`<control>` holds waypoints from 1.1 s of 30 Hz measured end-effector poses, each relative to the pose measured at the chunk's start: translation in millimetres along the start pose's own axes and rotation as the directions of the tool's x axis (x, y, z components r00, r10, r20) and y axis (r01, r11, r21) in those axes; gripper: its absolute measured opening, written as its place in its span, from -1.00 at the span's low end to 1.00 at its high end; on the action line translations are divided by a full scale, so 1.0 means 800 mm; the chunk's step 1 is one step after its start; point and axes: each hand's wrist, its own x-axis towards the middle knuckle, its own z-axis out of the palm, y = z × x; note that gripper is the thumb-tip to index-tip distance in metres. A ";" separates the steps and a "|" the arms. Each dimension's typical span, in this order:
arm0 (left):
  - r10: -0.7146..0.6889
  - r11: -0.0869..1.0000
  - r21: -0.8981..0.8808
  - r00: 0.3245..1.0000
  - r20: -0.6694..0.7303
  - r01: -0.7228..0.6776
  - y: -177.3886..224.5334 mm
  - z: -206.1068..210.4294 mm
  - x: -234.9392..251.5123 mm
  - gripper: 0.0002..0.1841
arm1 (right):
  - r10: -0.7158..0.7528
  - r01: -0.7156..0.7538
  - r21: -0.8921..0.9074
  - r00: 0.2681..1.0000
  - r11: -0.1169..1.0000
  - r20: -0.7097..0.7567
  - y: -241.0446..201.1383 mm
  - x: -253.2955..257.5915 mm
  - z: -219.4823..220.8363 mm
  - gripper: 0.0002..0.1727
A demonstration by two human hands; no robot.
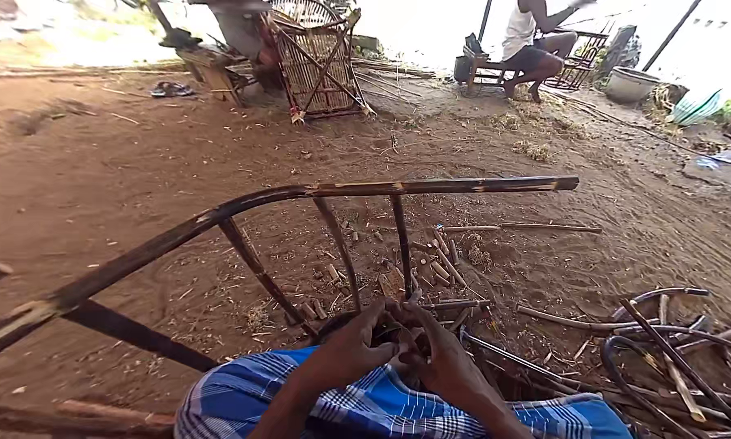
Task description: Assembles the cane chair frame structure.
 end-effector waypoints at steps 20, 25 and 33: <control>-0.008 0.908 -0.233 0.540 -0.842 -0.349 0.078 -0.106 0.059 -0.68 | -0.171 0.119 -0.203 0.950 0.972 -0.262 -0.095 0.198 -0.175 -0.81; -0.121 0.930 -0.260 0.453 -0.883 -0.260 0.075 -0.147 0.104 -0.55 | 0.064 -0.105 -0.201 0.977 0.974 -0.203 -0.110 0.245 -0.178 -0.59; -0.111 0.991 -0.133 0.366 -0.924 -0.034 0.062 -0.161 0.108 -0.52 | 0.171 -0.226 -0.187 0.947 0.956 -0.272 -0.117 0.247 -0.168 -0.78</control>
